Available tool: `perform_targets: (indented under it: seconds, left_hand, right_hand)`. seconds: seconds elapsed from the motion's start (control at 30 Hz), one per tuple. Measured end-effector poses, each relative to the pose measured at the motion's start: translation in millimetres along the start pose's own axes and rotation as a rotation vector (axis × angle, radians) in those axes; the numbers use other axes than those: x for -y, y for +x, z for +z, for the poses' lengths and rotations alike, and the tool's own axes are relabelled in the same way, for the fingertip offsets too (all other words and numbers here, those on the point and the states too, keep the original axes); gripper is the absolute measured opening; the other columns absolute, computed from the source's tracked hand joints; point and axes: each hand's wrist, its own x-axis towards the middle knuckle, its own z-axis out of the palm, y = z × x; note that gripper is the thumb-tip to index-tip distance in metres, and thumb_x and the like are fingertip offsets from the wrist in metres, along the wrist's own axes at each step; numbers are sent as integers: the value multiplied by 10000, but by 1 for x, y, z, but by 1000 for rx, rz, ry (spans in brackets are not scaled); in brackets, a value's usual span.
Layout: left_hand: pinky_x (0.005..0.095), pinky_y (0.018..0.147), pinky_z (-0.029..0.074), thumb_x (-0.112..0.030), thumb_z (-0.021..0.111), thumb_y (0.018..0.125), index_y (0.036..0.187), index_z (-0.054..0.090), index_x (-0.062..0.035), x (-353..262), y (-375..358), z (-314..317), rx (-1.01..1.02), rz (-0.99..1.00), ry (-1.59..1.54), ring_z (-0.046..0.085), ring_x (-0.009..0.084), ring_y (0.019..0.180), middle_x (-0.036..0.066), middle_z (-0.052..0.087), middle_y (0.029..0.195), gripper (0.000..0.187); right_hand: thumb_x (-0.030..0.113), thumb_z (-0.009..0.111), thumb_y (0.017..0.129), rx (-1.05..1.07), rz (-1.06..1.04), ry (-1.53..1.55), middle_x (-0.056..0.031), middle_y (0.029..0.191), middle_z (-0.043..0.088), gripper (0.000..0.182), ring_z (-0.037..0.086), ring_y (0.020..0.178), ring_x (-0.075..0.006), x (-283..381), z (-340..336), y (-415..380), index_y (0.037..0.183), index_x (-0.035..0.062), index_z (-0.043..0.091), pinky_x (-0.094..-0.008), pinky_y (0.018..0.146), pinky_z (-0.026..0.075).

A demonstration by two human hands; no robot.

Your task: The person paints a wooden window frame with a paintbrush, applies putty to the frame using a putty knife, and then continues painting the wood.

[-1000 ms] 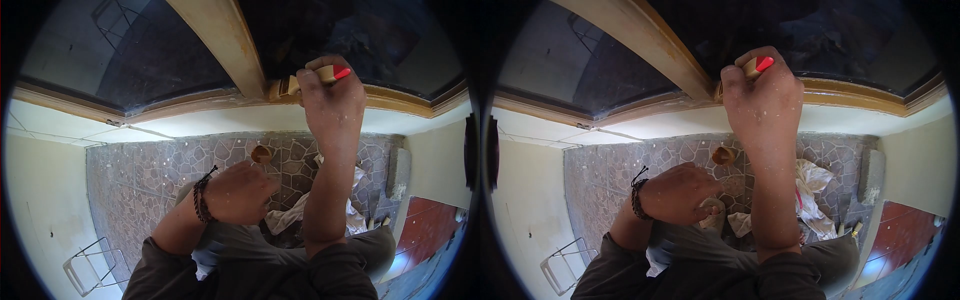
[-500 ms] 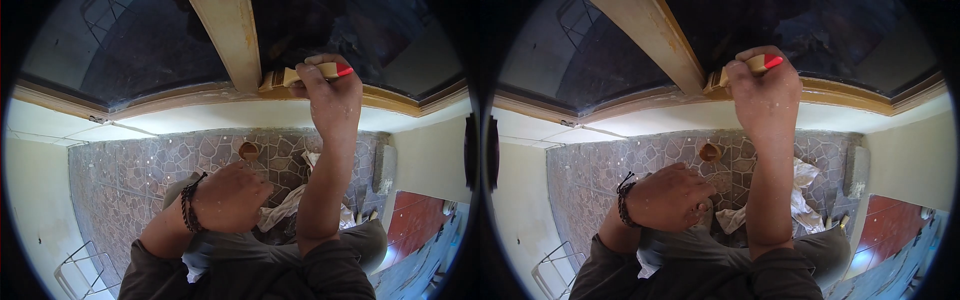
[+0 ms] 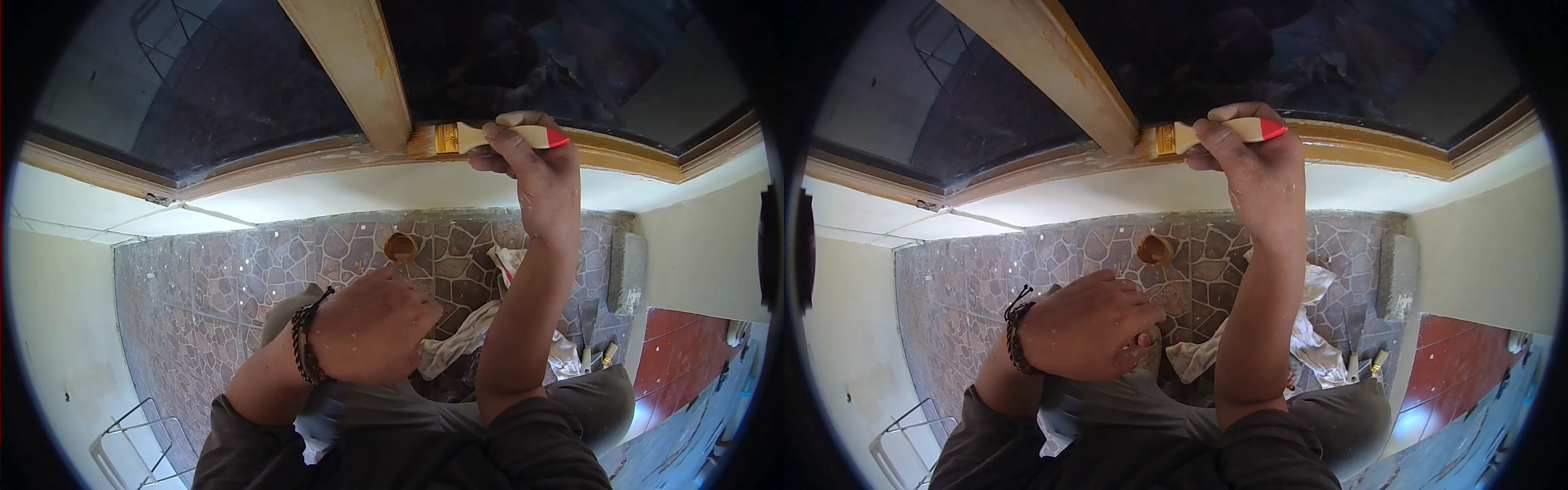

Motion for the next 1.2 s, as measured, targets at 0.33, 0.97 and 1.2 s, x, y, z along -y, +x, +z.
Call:
perform_targets:
  seconds: [0.33, 0.97, 1.2]
  left_hand:
    - [405, 831, 436, -174, 650, 737, 945, 570, -58, -4, 2, 0, -8, -8, -16, 611, 270, 875, 94, 616, 833, 251]
    - [413, 872, 429, -189, 668, 735, 993, 578, -53, 0, 0, 0, 5, -9, -20, 612, 266, 913, 91, 623, 890, 306]
    - [394, 851, 428, -186, 674, 716, 1002, 581, -52, -2, 1, -3, 33, -30, -17, 613, 251, 902, 68, 629, 871, 329]
  right_hand:
    - [53, 707, 856, -52, -128, -65, -81, 816, 679, 156, 649, 693, -128, 12, 0, -18, 969, -14, 622, -234, 632, 529]
    - [49, 742, 831, 71, -111, -173, -75, 815, 684, 180, 641, 703, -103, 33, -12, -26, 967, -11, 640, -222, 645, 535]
    - [11, 718, 797, -101, -249, -152, -47, 768, 663, 150, 614, 661, -77, 25, 14, -22, 922, -3, 636, -210, 585, 487]
